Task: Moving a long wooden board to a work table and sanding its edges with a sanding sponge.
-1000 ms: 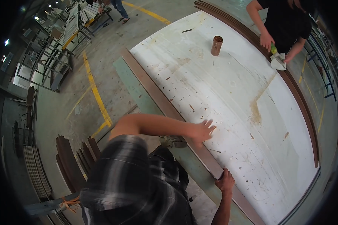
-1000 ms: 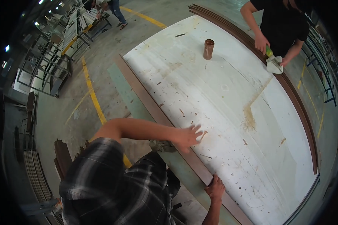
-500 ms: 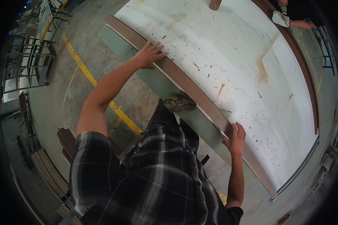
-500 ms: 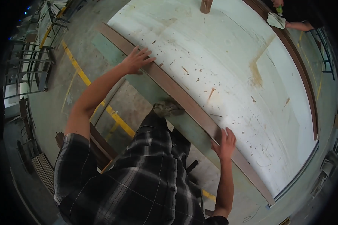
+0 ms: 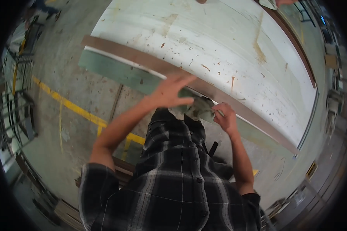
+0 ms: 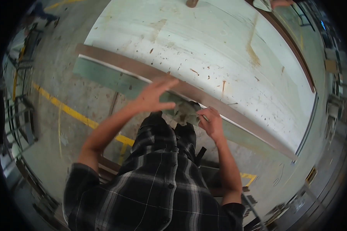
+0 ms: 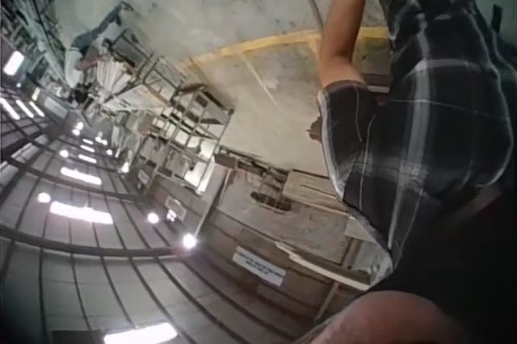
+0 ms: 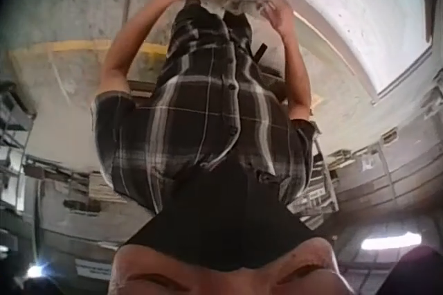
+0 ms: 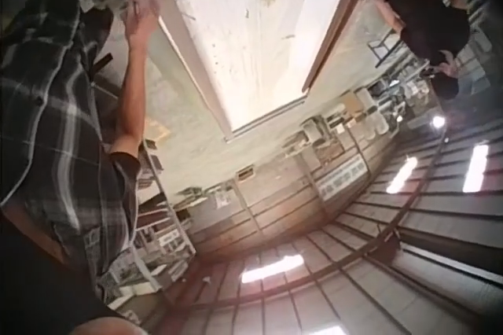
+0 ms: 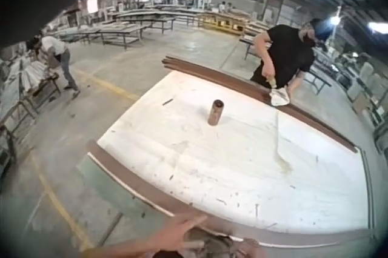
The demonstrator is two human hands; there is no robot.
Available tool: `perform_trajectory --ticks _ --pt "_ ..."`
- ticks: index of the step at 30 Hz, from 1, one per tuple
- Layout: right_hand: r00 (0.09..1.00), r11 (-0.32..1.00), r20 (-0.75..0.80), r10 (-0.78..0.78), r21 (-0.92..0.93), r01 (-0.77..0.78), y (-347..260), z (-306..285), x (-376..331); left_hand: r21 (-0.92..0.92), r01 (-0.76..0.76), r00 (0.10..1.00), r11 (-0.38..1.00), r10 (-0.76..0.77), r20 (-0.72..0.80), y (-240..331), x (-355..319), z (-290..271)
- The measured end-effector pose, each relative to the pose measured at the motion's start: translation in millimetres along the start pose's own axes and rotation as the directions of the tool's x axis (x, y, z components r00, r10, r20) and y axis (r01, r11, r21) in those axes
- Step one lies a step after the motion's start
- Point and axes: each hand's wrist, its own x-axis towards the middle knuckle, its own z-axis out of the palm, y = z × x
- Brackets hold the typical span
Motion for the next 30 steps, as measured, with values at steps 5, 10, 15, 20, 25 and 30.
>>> perform_trajectory --ticks 5,10,15,20,25,30 --pt "0.998 0.999 0.020 0.052 0.014 -0.052 6.9 7.9 36.2 -0.124 0.052 0.981 0.991 -0.027 0.192 -5.9 -13.7 43.9" --pt "0.946 0.748 0.089 0.312 0.591 -0.302 -16.2 23.6 11.7 -0.279 0.103 0.976 0.955 -0.043 0.213 -27.1 -23.8 74.7" --pt "0.967 0.954 -0.244 0.070 0.301 0.007 -66.5 -3.2 21.1 -0.549 0.046 0.998 0.835 -0.058 -0.005 -16.3 -22.6 69.9" --pt "0.960 0.838 -0.230 0.158 0.546 -0.007 -88.3 18.2 29.8 -0.822 0.539 0.773 -0.184 -0.280 0.569 21.0 -14.3 60.0" --pt "0.961 0.576 -0.121 0.248 0.816 -0.046 -78.4 21.5 23.0 -0.917 0.375 0.684 0.136 -0.709 0.175 32.3 0.9 45.4" --pt "0.964 0.833 -0.262 -0.038 0.525 0.175 -58.8 46.3 25.6 -0.964 0.262 0.560 -0.038 -0.808 0.184 45.4 1.5 66.0"
